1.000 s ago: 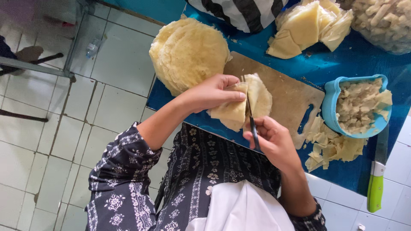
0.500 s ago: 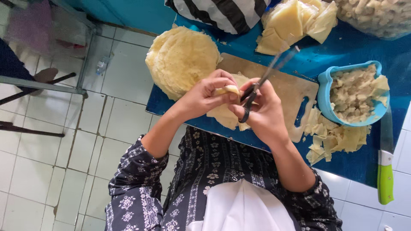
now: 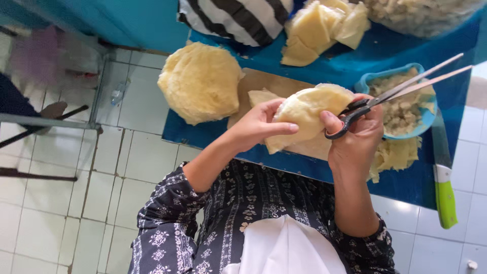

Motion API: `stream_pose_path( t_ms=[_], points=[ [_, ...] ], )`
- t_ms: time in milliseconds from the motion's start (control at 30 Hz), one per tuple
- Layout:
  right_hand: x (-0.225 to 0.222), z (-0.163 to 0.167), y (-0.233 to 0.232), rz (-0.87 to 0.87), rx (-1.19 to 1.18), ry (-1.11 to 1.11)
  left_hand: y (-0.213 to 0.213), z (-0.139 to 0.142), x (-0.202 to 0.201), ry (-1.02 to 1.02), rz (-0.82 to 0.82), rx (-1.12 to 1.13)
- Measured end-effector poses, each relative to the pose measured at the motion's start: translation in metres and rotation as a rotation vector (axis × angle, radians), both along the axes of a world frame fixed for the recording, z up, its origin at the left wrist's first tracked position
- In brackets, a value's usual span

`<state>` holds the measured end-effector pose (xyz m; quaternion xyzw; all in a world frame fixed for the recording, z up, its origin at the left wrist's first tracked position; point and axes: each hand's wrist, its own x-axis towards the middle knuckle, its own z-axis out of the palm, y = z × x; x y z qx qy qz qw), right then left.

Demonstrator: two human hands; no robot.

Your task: The person cuts round spongy cakes into smaller pieces with scissors on a cutting board, tears pieces apart by hand, and places the pieces into a blue bowl and onto piles on the table. A knife and a bag of already cut pieces sit nearby on the blue work table.

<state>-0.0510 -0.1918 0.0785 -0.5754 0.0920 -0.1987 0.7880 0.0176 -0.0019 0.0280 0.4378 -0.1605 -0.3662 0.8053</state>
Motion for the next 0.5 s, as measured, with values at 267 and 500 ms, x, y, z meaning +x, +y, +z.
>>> stream_pose_path(
  t_ms=[267, 500],
  points=[
    [-0.057, -0.025, -0.054, -0.034, -0.429, 0.351, -0.049, -0.013, -0.010, 0.204, -0.018, 0.122],
    [-0.144, -0.016, -0.101, 0.903, -0.037, 0.868, -0.038, 0.001, -0.009, 0.025, -0.070, 0.581]
  ],
)
